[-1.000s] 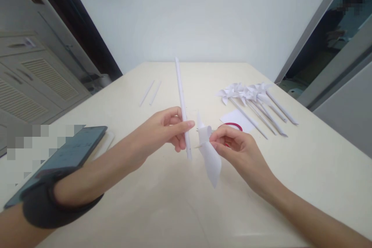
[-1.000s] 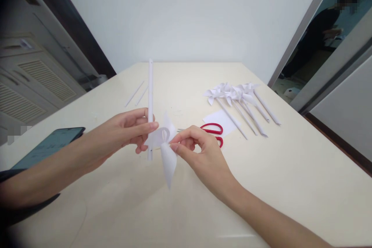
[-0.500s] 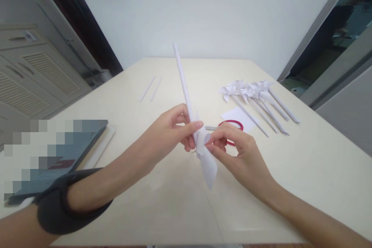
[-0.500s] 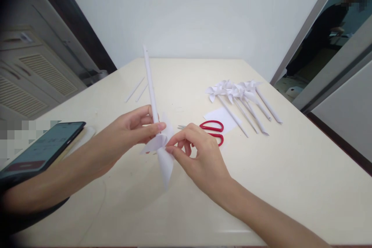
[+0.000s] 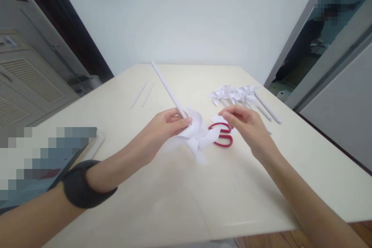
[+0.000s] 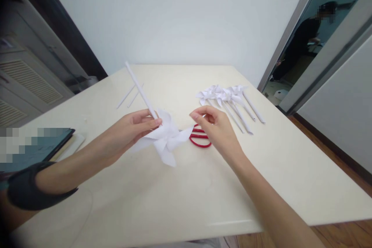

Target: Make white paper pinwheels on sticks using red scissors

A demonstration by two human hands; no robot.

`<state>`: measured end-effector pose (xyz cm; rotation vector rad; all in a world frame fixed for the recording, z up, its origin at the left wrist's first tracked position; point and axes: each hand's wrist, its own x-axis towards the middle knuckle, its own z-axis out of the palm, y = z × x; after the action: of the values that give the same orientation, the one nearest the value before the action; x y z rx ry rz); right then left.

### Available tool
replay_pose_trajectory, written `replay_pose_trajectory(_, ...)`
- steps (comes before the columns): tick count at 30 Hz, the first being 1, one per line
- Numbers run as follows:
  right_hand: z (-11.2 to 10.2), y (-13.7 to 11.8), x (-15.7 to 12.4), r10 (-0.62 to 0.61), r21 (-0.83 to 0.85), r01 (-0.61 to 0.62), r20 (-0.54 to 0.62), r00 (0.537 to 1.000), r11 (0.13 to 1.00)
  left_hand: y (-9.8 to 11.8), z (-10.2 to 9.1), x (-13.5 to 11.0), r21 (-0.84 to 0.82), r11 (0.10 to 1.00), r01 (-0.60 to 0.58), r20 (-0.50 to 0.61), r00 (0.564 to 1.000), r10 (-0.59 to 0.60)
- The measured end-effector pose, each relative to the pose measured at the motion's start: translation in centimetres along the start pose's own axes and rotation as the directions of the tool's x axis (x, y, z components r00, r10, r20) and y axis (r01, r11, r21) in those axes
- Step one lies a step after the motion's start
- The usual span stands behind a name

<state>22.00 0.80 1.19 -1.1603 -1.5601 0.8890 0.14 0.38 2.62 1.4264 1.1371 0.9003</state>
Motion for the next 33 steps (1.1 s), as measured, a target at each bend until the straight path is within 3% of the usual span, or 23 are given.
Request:
replay_pose_trajectory(5,-3.3,1.1,1.8,-0.124,-0.170,0.079,-0.273,0.954,0.982,-0.7,0.3,2.5,0.192,0.953,-0.234,-0.121,0.958,0.259)
replay_pose_trajectory(7,-3.9,1.1,2.1,-0.190,-0.191,0.128,-0.360,0.914,0.973,-0.7,0.7,3.4,0.274,0.907,-0.320,-0.209,0.901,0.381)
replay_pose_trajectory(9,-4.0,0.7,1.8,-0.181,-0.104,0.153,-0.355,0.917,0.983,-0.4,1.2,4.2,0.395,0.823,-0.407,-0.268,0.806,0.527)
replay_pose_trajectory(11,-3.5,0.0,1.0,-0.062,0.126,0.082,-0.159,0.985,0.989,0.1,1.6,4.9,0.533,0.701,-0.474,-0.257,0.699,0.668)
replay_pose_trajectory(12,-3.0,-0.4,0.3,0.018,0.245,-0.026,0.037,0.999,0.969,0.4,1.8,5.3,0.597,0.629,-0.498,-0.221,0.652,0.725)
replay_pose_trajectory(13,-2.5,-0.8,-0.4,0.071,0.325,-0.151,0.243,0.967,0.934,0.6,2.0,5.6,0.652,0.554,-0.517,-0.165,0.617,0.770)
replay_pose_trajectory(14,-1.8,-1.2,-1.1,0.095,0.379,-0.268,0.419,0.903,0.886,0.8,2.2,5.9,0.697,0.478,-0.535,-0.095,0.592,0.800)
replay_pose_trajectory(16,-0.5,-1.9,-2.5,0.089,0.432,-0.448,0.635,0.767,0.783,1.0,2.6,6.4,0.759,0.332,-0.560,0.060,0.568,0.821)
replay_pose_trajectory(17,0.0,-2.2,-3.0,0.091,0.442,-0.493,0.669,0.737,0.749,0.9,2.9,6.5,0.780,0.267,-0.565,0.129,0.563,0.816)
replay_pose_trajectory(19,0.8,-2.5,-3.6,0.135,0.409,-0.526,0.680,0.720,0.746,0.7,3.6,6.6,0.813,0.157,-0.561,0.236,0.563,0.792)
replay_pose_trajectory(22,0.9,-2.4,-3.4,0.229,0.173,-0.410,0.610,0.758,0.896,0.4,4.6,6.7,0.852,0.050,-0.521,0.317,0.589,0.743)
replay_pose_trajectory(24,0.3,-2.1,-2.6,0.262,-0.028,-0.295,0.548,0.794,0.955,0.3,4.8,6.8,0.887,0.018,-0.461,0.310,0.624,0.717)
replay_pose_trajectory(28,-2.3,-0.4,-0.1,0.336,-0.335,-0.207,0.392,0.857,0.919,-0.7,2.2,7.5,0.970,0.045,-0.237,0.144,0.717,0.682)
replay_pose_trajectory(30,-4.0,0.7,1.3,0.385,-0.538,-0.179,0.299,0.873,0.824,-1.7,-0.6,7.8,0.992,0.090,-0.087,0.009,0.765,0.643)
replay_pose_trajectory(33,-5.8,2.3,3.1,0.481,-0.766,-0.152,0.224,0.848,0.625,-3.2,-5.9,7.8,0.978,0.161,0.135,-0.202,0.817,0.540)
